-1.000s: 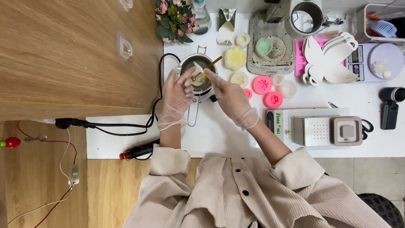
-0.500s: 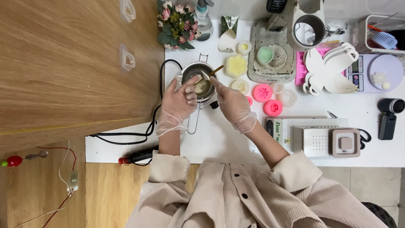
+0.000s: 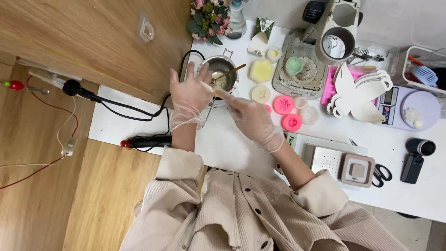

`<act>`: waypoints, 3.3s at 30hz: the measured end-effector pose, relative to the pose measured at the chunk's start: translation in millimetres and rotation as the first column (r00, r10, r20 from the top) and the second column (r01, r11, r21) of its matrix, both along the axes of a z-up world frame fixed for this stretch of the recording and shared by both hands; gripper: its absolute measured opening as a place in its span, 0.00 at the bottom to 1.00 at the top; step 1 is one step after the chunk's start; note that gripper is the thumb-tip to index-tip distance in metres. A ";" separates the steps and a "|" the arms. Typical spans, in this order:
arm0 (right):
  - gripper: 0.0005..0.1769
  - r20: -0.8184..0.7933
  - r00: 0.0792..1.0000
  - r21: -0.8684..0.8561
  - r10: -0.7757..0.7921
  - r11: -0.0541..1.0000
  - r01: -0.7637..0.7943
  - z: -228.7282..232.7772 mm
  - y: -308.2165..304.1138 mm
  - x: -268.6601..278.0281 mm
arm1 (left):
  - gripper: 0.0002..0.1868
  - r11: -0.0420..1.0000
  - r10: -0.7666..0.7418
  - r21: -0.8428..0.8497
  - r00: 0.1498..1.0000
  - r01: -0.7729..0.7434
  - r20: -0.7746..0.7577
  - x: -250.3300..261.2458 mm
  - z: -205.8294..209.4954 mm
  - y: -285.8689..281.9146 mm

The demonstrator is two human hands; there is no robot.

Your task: Dipping wicks into melted wax and smoothing them out on a surface for straightening.

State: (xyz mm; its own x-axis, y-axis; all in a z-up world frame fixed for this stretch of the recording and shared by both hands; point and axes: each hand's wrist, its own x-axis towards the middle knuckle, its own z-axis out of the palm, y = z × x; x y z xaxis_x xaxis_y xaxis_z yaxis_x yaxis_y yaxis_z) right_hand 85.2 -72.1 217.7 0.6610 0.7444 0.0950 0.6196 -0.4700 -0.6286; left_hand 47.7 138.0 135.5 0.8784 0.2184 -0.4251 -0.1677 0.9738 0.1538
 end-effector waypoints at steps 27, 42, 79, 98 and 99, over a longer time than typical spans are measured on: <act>0.22 -0.736 0.654 -0.269 -0.175 0.962 -0.045 -121.3 -115.8 -102.2 | 0.37 0.568 0.464 0.798 0.722 0.202 -0.514 -220.6 -15.4 -201.3; 0.25 -0.261 0.965 -0.244 -0.010 0.968 -0.055 -209.5 -11.8 -126.4 | 0.38 -0.340 0.621 0.251 0.416 0.907 -0.664 -201.4 -162.6 -114.5; 0.22 -0.219 0.972 -0.232 -0.080 0.972 0.028 -230.4 16.1 -149.8 | 0.32 -0.509 0.615 0.334 0.607 0.793 -0.503 -200.6 -207.2 -92.0; 0.25 -0.544 0.797 -0.275 -0.261 0.953 0.125 -170.8 -0.1 -163.0 | 0.28 -0.265 0.426 0.699 0.731 0.665 -0.533 -214.3 -145.3 -119.3; 0.25 -0.533 0.805 -0.260 -0.260 0.956 0.136 -164.1 -11.5 -163.0 | 0.28 -0.278 0.428 0.707 0.743 0.650 -0.515 -212.8 -128.5 -127.2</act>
